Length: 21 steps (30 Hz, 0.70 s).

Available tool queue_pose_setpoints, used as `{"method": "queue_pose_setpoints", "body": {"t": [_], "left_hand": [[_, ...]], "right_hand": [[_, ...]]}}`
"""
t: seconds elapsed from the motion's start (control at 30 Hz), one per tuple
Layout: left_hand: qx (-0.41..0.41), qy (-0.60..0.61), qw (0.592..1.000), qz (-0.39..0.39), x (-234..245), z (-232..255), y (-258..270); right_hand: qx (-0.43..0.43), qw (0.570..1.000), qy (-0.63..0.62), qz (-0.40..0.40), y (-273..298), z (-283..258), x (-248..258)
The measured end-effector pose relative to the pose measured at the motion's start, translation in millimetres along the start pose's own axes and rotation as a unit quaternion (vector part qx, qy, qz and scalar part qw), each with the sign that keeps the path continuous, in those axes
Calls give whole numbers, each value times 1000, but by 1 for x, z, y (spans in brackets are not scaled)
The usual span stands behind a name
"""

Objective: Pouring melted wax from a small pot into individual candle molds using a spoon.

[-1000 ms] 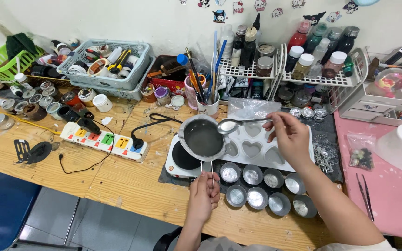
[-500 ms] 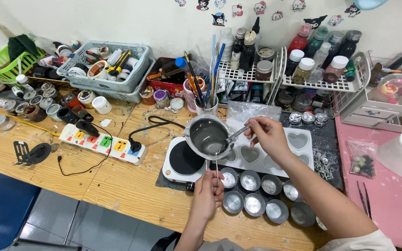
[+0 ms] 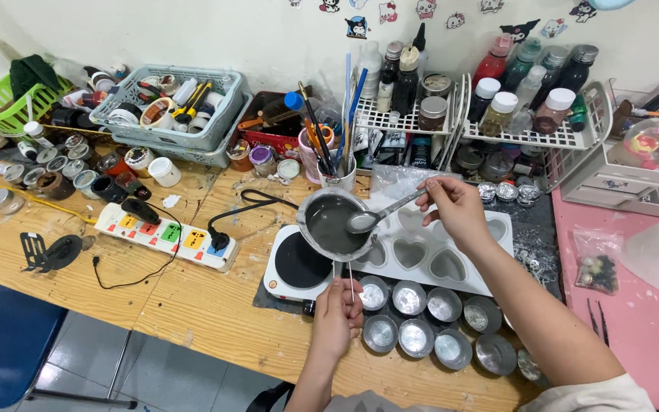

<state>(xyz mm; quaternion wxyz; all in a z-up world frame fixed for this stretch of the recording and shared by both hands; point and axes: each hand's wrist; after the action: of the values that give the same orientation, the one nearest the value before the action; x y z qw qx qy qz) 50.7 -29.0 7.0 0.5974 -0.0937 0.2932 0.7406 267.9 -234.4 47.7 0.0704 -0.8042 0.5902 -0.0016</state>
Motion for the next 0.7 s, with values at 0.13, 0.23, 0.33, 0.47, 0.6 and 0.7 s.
{"method": "queue_pose_setpoints", "body": {"t": [0.13, 0.23, 0.33, 0.47, 0.6, 0.7], "left_hand": [[-22, -7, 1000, 0, 6, -5, -3], [2, -5, 1000, 13, 7, -1, 1], [-5, -12, 1000, 16, 9, 0, 4], [-5, 0, 1000, 13, 12, 3, 9], [-5, -2, 1000, 23, 10, 7, 13], [0, 10, 1000, 17, 12, 5, 14]], "right_hand": [[3, 1000, 2, 21, -5, 0, 13], [5, 998, 23, 53, -7, -5, 20], [8, 997, 20, 75, -8, -4, 27], [39, 995, 46, 81, -10, 15, 33], [63, 989, 105, 82, -5, 29, 26], [71, 973, 199, 87, 6, 20, 12]]}}
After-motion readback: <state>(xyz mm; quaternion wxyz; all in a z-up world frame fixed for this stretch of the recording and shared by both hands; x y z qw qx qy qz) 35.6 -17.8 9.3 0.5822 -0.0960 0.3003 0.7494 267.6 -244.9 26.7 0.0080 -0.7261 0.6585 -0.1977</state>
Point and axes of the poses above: each hand's wrist, its own y-axis away from the middle knuckle, its own x-axis out of the back of the hand, z = x × y, and after that the axes turned 1 degree about -z, right-handed
